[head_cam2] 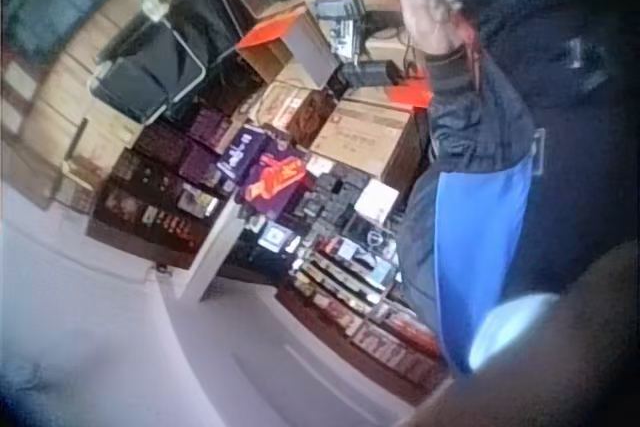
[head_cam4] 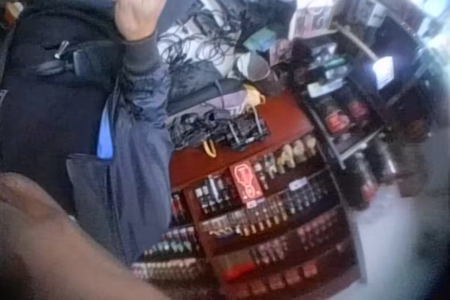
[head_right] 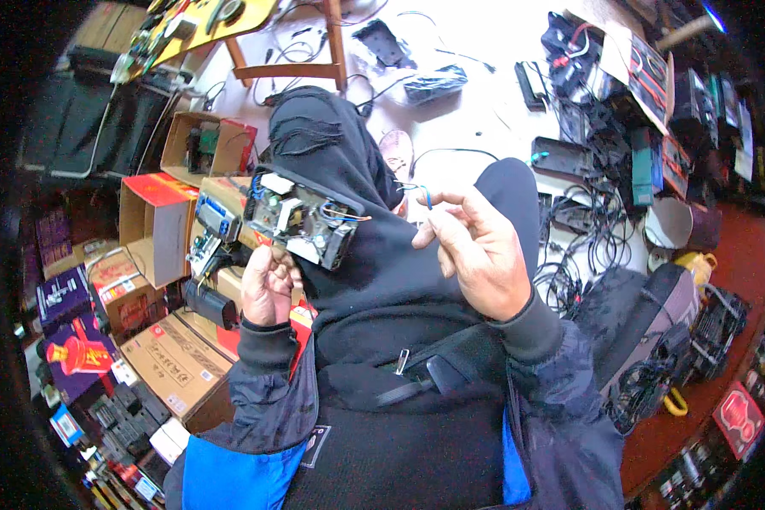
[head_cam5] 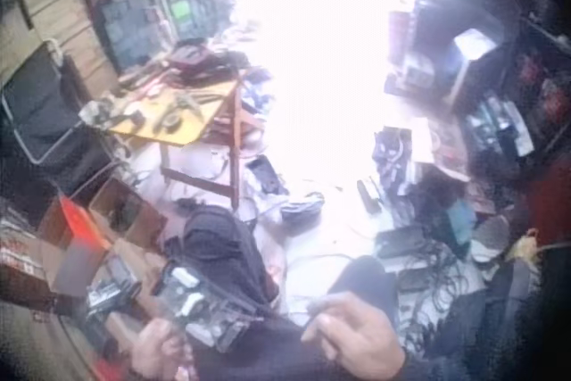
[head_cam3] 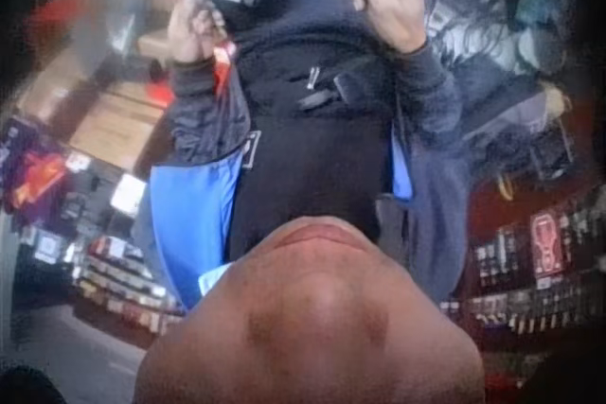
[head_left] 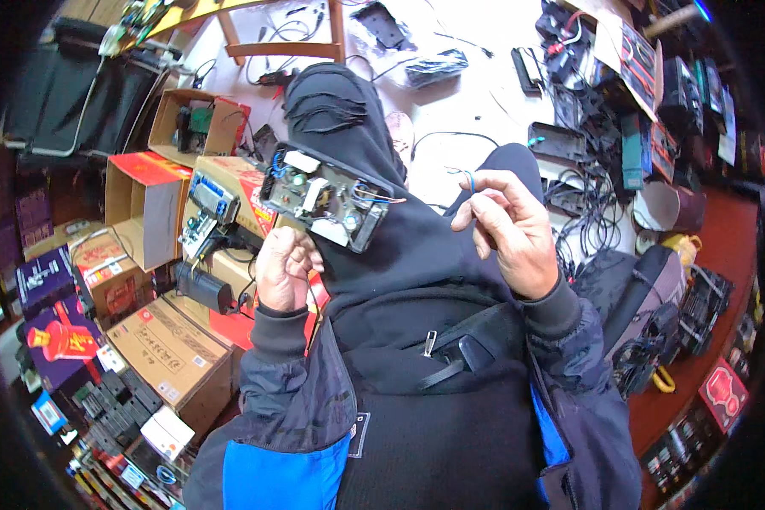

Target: The person sits on the floor and repairs a small electronic device. They strip wire ends with pliers, twist the wires, and wrap them with electrical tape. The person then connects the wires to the device and continues wrapping the connections with tape.

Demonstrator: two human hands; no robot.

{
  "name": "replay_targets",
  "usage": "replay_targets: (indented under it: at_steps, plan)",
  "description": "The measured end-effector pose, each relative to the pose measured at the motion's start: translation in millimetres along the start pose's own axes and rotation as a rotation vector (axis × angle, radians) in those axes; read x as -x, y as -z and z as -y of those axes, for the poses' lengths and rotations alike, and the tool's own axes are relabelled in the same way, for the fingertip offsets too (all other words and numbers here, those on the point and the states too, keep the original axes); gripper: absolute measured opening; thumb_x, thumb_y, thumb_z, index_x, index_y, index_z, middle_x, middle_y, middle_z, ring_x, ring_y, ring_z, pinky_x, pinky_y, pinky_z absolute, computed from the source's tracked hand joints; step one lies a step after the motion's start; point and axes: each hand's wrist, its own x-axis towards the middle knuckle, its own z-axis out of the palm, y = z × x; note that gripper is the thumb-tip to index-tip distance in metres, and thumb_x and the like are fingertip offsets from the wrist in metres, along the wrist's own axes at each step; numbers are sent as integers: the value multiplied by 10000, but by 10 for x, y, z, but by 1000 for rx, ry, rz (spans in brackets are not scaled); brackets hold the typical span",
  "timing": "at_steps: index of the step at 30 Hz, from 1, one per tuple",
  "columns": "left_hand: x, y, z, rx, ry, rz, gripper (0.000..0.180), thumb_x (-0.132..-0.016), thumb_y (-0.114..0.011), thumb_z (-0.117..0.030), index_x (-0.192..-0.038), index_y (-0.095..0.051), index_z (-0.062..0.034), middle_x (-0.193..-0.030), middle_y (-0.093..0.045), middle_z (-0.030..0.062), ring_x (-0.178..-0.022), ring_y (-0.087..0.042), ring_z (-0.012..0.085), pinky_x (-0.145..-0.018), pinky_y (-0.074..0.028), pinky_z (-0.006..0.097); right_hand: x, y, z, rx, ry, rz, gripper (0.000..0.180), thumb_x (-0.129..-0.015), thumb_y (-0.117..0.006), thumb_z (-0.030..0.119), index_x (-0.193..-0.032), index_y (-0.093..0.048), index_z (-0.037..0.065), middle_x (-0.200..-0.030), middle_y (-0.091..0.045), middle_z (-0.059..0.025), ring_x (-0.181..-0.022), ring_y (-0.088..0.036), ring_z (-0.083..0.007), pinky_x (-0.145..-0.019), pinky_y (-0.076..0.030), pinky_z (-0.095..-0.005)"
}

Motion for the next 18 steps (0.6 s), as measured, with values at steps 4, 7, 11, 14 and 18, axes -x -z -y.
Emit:
replay_targets:
  at_steps: [4, 7, 11, 14, 18]
  plan:
    - [338, -431, -154, -119, -17, 197, 255, -1065, -658, -256, -1041, -678, -3, -961, -728, 133, -735, -676, 165, -638, -548, 284, -76, -67, -10, 53, 126, 19, 269, -1096, -615, 64, -1362, -641, 29, -1061, -761, -118, -750, -624, -81, -695, -519, -207]
    - [474, -818, -240, -289, 17, 296, 267, -1069, -660, -178, -1207, -734, 39, -1085, -760, 128, -756, -676, 117, -625, -530, 239, -53, -214, 10, 111, 165, 41, 248, -1089, -612, 26, -1332, -656, 9, -1094, -756, -116, -793, -641, -93, -727, -538, -224]
    - [502, -1306, -174, -236, -5, 339, 270, -1042, -712, -95, -1292, -744, 1, -1097, -719, 54, -761, -608, 71, -632, -479, 214, 95, -348, 30, 220, 178, 107, 189, -1054, -641, -13, -1232, -702, -25, -1050, -725, -63, -821, -647, -79, -732, -545, -234]
    - [475, -1409, -68, -216, -36, 315, 204, -1021, -755, -107, -1187, -783, 8, -1035, -687, 34, -747, -565, 64, -636, -442, 212, 217, -347, 45, 347, 205, 66, 128, -981, -707, -66, -1096, -705, -9, -1015, -706, -70, -802, -660, -100, -704, -534, -250]
    - [490, -1376, 78, -180, 13, 314, 164, -1005, -784, -121, -1102, -803, 10, -1016, -686, 28, -734, -548, 55, -613, -411, 214, 295, -338, -17, 674, 499, 73, 203, -912, -756, -109, -1088, -713, -17, -1110, -693, -122, -835, -674, -112, -681, -546, -251]
